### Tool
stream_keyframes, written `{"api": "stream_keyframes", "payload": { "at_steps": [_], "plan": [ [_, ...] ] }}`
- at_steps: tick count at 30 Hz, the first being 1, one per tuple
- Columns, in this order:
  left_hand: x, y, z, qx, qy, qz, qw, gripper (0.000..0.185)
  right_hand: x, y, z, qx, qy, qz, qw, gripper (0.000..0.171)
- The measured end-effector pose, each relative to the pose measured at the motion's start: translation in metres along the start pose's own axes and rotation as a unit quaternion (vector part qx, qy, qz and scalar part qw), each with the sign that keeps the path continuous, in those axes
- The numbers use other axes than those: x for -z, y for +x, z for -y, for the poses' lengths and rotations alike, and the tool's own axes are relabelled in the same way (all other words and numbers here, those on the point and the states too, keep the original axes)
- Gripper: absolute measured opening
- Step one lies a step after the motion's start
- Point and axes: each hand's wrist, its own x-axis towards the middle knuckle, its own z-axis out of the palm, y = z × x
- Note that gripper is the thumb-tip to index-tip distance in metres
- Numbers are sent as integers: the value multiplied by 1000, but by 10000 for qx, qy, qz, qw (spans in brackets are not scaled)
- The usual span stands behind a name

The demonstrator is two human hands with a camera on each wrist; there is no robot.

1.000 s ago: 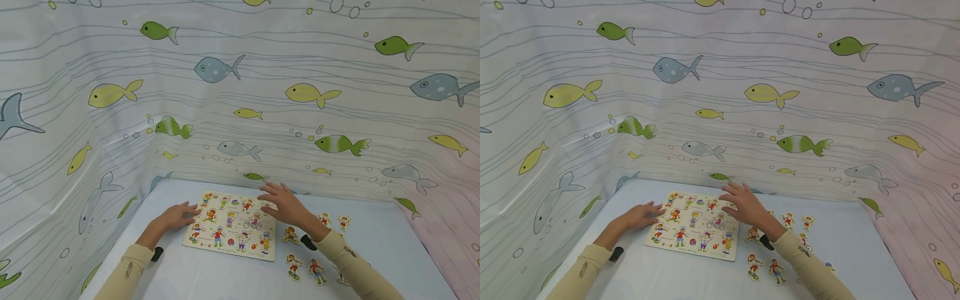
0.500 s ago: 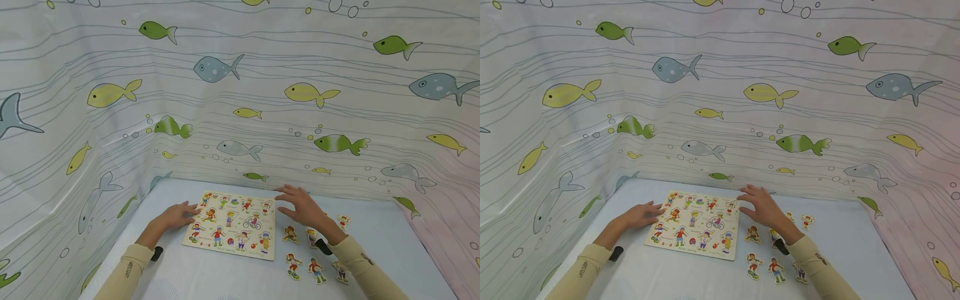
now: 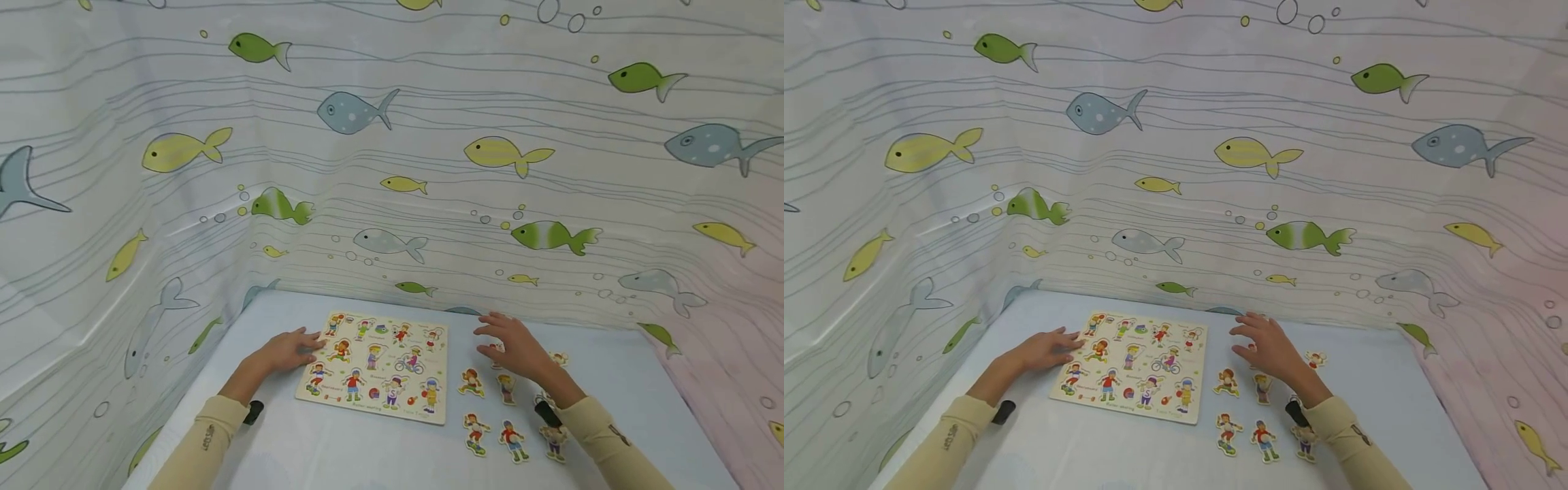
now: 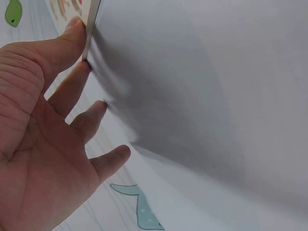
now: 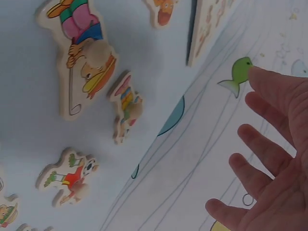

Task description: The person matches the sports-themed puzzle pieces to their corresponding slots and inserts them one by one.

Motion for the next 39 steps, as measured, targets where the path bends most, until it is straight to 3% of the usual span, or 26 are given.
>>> {"api": "stream_keyframes", "payload": {
  "at_steps": [5,15,29,39],
  "plan": [
    [1,0,1,23,-30,1,10000,44,-5,-5,-11,-214,-116,-54,9997,28],
    [0,0,0,27,-88,-17,10000,43,-14,-16,-34,-695,-309,240,9968,28],
    [-1,0,0,69,-124,33,9999,43,-31,-28,-61,-653,-507,204,9964,21],
    [0,-2,-3,37,-111,-9,9999,44,-36,-25,-63,-818,-598,271,9945,14]
  ]
}}
